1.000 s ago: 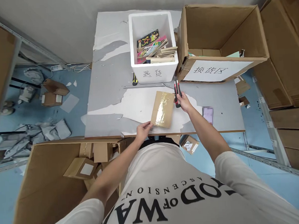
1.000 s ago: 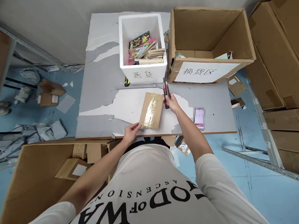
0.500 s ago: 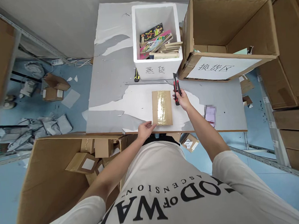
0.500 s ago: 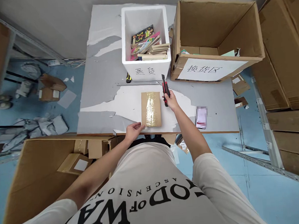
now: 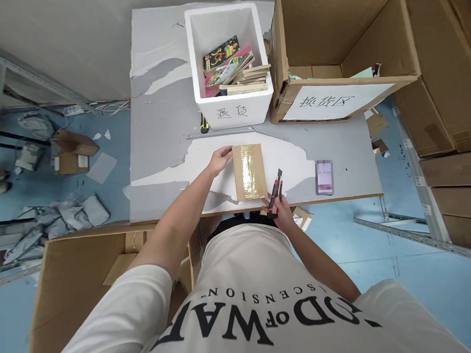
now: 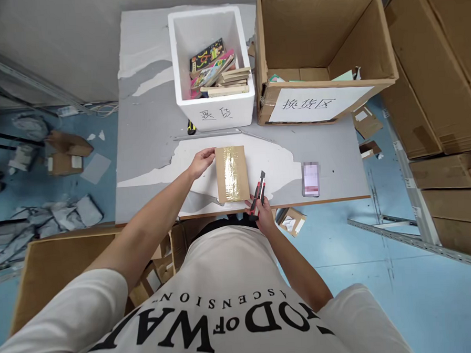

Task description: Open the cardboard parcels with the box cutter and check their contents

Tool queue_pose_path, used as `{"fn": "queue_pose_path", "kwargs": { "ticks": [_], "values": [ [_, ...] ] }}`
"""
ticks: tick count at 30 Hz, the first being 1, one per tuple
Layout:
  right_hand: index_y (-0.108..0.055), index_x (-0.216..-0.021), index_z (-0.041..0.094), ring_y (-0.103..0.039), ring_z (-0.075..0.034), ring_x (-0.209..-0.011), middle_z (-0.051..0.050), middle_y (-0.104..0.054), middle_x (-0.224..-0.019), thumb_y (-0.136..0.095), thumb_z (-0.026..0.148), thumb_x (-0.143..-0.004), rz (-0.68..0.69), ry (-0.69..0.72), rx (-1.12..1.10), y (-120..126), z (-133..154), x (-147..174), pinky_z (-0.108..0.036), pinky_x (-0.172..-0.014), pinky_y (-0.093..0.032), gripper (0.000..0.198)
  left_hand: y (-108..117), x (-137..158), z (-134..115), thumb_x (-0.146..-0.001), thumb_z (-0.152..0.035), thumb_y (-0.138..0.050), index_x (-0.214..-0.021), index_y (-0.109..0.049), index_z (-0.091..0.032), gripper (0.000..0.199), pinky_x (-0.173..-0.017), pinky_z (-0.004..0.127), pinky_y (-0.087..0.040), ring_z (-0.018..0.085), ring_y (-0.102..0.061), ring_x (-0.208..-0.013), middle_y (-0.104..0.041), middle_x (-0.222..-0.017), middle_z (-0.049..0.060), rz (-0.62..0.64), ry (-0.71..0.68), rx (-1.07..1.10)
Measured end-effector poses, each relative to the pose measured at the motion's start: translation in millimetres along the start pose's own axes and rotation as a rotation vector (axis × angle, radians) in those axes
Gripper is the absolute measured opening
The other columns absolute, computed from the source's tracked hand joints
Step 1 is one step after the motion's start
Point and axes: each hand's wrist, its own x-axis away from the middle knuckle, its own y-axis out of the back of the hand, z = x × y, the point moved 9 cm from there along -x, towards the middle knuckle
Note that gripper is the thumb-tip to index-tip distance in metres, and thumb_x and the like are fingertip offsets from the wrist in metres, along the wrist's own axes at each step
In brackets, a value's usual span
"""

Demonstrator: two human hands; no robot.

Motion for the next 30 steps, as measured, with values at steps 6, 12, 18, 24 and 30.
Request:
{"fn": "queue_pose_path", "kwargs": {
  "ticks": [6, 12, 18, 24, 30],
  "values": [
    [-0.051, -0.115, 0.033, -0.067, -0.020, -0.093, -0.003, -0.066, -0.111, -0.053, 0.059, -0.087, -0.059, 0.011, -0.100, 20, 8, -15, -0.042, -0.076, -0.058, 0.038, 14, 19, -13, -0.070, -0.041, -0.073, -0.103, -0.067, -0.015, 0.042, -0.097, 0.039, -0.047, 0.023, -0.063, -0.107, -0.069, -0.115, 0.012, -0.054, -0.103, -0.047],
    [-0.052, -0.099, 0.028, -0.067, -0.016, -0.084, -0.002, -0.068, -0.102, -0.067, 0.059, -0.075, -0.068, 0.150, -0.124, 44, 78, -78, -0.038, -0.083, -0.056, 0.042, 44, 83, -8, -0.069, -0.046, -0.073, -0.099, -0.063, -0.016, 0.043, -0.088, 0.037, -0.052, 0.024, -0.068, -0.097, -0.069, -0.107, 0.011, -0.193, -0.127, -0.170],
    [-0.054, -0.100, 0.026, -0.064, -0.016, -0.081, -0.001, -0.068, -0.088, -0.061, 0.062, -0.077, 0.064, 0.297, 0.124, 16, 129, -141, -0.034, -0.079, -0.054, 0.043, 37, 144, 43, -0.070, -0.053, -0.070, -0.095, -0.062, -0.018, 0.044, -0.084, 0.035, -0.054, 0.023, -0.070, -0.092, -0.070, -0.104, 0.011, -0.338, 0.007, -0.167],
    [-0.053, -0.096, 0.025, -0.065, -0.015, -0.086, -0.002, -0.068, -0.095, -0.063, 0.058, -0.077, 0.064, 0.295, 0.115, 5, 114, -155, -0.032, -0.079, -0.054, 0.039, 40, 150, 51, -0.075, -0.055, -0.063, -0.087, -0.064, -0.019, 0.038, -0.084, 0.038, -0.052, 0.027, -0.069, -0.092, -0.070, -0.093, 0.010, -0.401, 0.062, -0.301],
    [-0.051, -0.105, 0.025, -0.067, -0.015, -0.081, -0.004, -0.068, -0.103, -0.068, 0.060, -0.072, 0.014, 0.241, 0.088, 42, 100, -132, -0.032, -0.073, -0.056, 0.051, 32, 135, -8, -0.075, -0.041, -0.063, -0.137, -0.044, -0.015, 0.070, -0.112, 0.048, -0.031, 0.034, -0.035, -0.139, -0.042, -0.146, 0.019, -0.409, -0.159, -0.682]
  ]
}}
